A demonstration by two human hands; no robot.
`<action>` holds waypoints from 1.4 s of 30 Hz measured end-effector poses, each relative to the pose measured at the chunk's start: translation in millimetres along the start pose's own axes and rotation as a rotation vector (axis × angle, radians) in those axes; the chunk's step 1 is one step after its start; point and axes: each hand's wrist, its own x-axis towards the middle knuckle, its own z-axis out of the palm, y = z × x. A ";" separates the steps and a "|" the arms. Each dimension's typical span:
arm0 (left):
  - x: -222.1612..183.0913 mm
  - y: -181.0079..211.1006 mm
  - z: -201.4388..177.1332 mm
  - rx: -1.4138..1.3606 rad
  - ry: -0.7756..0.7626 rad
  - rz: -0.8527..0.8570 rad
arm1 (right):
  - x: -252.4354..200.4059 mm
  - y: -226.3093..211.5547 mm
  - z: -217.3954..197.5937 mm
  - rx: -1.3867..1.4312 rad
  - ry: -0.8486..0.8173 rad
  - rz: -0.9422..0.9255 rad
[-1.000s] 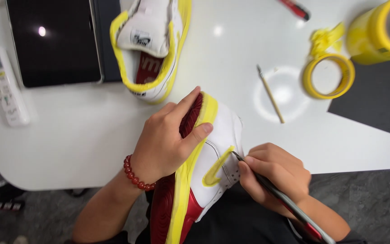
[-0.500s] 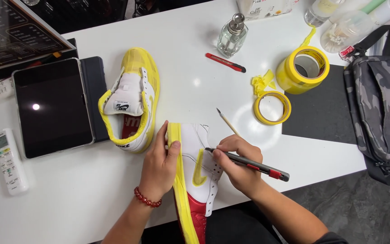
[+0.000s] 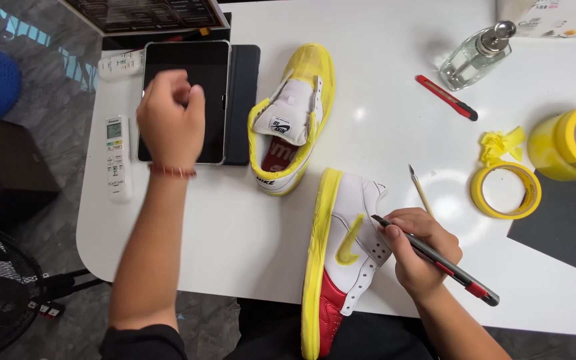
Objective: Using a craft knife and masking tape to customize a pair of sneakers.
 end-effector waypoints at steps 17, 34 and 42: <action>70.2 -84.3 150.2 0.186 -0.258 0.118 | -2.7 19.0 -9.5 0.107 0.009 0.025; 76.4 -122.7 177.9 0.048 -0.145 0.269 | -0.6 13.6 -6.9 0.059 0.007 0.003; 77.9 -131.3 187.4 0.064 -0.150 0.229 | 2.0 13.1 -8.5 0.037 0.009 0.042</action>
